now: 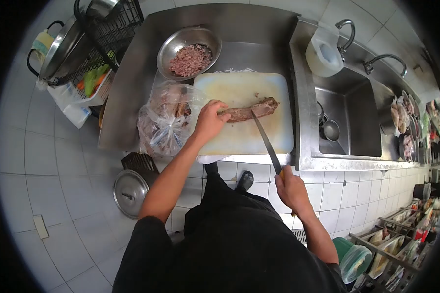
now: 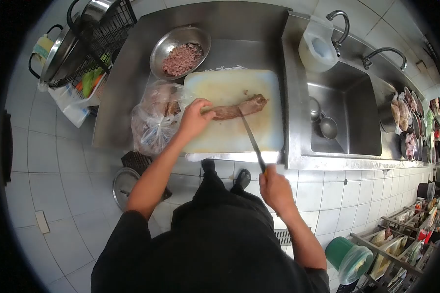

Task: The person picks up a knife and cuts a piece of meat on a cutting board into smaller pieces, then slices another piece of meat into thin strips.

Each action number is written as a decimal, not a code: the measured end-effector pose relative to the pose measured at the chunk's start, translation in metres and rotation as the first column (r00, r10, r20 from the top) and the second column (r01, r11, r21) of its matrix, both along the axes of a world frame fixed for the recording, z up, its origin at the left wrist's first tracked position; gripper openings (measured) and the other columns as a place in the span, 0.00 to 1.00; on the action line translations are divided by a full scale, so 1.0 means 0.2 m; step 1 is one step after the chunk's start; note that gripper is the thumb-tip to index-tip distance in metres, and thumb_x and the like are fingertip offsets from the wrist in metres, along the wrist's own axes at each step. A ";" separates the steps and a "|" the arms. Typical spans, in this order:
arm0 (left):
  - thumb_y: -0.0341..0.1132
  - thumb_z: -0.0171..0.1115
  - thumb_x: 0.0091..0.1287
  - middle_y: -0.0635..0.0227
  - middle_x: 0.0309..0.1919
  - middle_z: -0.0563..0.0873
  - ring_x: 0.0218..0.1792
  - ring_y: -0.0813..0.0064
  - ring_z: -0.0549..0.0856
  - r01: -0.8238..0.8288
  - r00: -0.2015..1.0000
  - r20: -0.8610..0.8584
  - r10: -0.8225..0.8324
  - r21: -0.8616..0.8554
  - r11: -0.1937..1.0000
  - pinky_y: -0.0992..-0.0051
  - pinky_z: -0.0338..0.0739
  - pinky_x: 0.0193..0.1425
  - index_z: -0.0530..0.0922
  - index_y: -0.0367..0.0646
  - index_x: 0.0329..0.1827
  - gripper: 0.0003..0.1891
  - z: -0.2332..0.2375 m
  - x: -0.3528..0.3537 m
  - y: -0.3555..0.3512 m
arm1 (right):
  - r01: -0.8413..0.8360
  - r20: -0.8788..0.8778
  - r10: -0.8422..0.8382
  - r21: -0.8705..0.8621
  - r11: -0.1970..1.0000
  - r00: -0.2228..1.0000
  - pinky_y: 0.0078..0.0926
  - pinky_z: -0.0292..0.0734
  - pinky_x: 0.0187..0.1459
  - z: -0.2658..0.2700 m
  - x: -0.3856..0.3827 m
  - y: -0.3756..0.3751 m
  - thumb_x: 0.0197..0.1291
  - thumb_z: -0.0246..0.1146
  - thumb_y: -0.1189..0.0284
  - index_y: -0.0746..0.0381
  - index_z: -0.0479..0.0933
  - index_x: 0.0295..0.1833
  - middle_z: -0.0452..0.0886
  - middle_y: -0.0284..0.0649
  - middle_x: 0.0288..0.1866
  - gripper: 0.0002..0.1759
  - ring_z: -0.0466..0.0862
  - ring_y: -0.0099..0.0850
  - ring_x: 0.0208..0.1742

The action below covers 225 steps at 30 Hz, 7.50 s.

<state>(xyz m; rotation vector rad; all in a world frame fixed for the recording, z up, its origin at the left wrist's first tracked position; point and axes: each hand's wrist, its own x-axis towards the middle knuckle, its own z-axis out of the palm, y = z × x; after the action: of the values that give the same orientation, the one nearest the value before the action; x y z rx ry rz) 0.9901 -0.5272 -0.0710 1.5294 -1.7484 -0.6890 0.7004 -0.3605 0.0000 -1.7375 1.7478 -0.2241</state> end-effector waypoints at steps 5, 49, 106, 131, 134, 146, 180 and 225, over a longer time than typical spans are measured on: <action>0.34 0.73 0.61 0.58 0.48 0.87 0.48 0.57 0.87 -0.151 0.988 0.029 0.151 -0.012 0.988 0.62 0.81 0.55 0.86 0.39 0.48 0.14 -0.02 0.18 -0.10 | 0.026 -0.025 -0.027 -0.006 1.000 0.999 0.61 0.79 0.41 0.03 0.00 0.00 0.73 0.58 0.67 0.65 0.69 0.54 0.83 0.63 0.32 0.13 0.84 0.66 0.36; 0.28 0.72 0.59 0.59 0.54 0.81 0.58 0.53 0.80 0.248 0.968 0.110 -0.226 -0.279 0.928 0.56 0.75 0.64 0.80 0.38 0.50 0.16 -0.36 -0.16 -0.14 | -0.037 -0.221 0.082 0.200 0.979 0.972 0.64 0.79 0.45 -0.02 0.28 -0.46 0.74 0.54 0.69 0.70 0.67 0.46 0.82 0.67 0.30 0.12 0.84 0.68 0.37; 0.22 0.69 0.51 0.55 0.63 0.76 0.66 0.50 0.75 0.469 0.805 0.405 -0.434 0.015 0.883 0.57 0.71 0.71 0.76 0.41 0.66 0.34 -0.30 -0.61 -0.24 | 0.343 0.070 -0.344 0.028 0.939 0.936 0.62 0.78 0.45 -0.18 -0.30 0.33 0.70 0.61 0.65 0.66 0.72 0.46 0.83 0.64 0.32 0.13 0.83 0.66 0.38; 0.25 0.68 0.57 0.53 0.66 0.74 0.69 0.49 0.74 0.451 0.782 0.559 -0.276 -0.202 0.870 0.58 0.68 0.76 0.77 0.39 0.64 0.27 -0.16 -0.56 -0.04 | 0.304 0.087 -0.308 0.055 0.951 0.947 0.61 0.78 0.46 -0.22 -0.28 0.04 0.72 0.59 0.63 0.68 0.74 0.48 0.83 0.65 0.34 0.16 0.83 0.66 0.40; 0.29 0.69 0.59 0.52 0.66 0.76 0.69 0.51 0.74 0.462 0.777 0.453 -0.438 0.063 0.885 0.57 0.69 0.75 0.77 0.41 0.66 0.29 -0.18 -0.57 -0.19 | 0.309 0.077 -0.312 0.050 0.950 0.947 0.61 0.78 0.45 -0.25 -0.28 0.09 0.72 0.58 0.64 0.68 0.73 0.48 0.83 0.65 0.33 0.16 0.83 0.66 0.40; 0.40 0.66 0.74 0.57 0.46 0.87 0.44 0.71 0.89 0.146 0.789 -0.544 0.284 0.616 0.775 0.72 0.87 0.46 0.81 0.29 0.53 0.19 -0.32 -0.60 -0.06 | 0.244 0.046 -0.246 0.043 0.969 0.968 0.63 0.78 0.46 -0.29 -0.16 0.09 0.71 0.57 0.63 0.66 0.72 0.49 0.84 0.63 0.34 0.15 0.84 0.65 0.39; 0.40 0.77 0.61 0.51 0.55 0.85 0.53 0.55 0.86 0.048 0.705 -0.607 0.368 0.559 0.828 0.64 0.79 0.58 0.72 0.34 0.66 0.34 -0.41 -0.56 -0.12 | 0.243 -0.004 -0.243 0.030 0.970 0.970 0.62 0.77 0.43 -0.27 -0.13 0.08 0.73 0.57 0.65 0.67 0.70 0.47 0.83 0.63 0.29 0.13 0.84 0.65 0.36; 0.26 0.57 0.72 0.52 0.48 0.79 0.55 0.48 0.76 -0.072 0.992 0.066 0.103 -0.359 0.930 0.51 0.68 0.62 0.74 0.38 0.47 0.05 -0.49 -0.77 -0.18 | 0.156 -0.012 -0.155 0.041 0.987 0.988 0.62 0.80 0.39 -0.20 -0.01 -0.07 0.70 0.54 0.70 0.68 0.70 0.48 0.84 0.62 0.29 0.11 0.85 0.63 0.33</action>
<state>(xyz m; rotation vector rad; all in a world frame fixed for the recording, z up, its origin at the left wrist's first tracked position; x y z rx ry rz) 0.8353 -0.5634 -0.1684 1.3877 -1.7415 -0.2448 0.6982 -0.3739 -0.0397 -1.5758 1.8833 -0.2451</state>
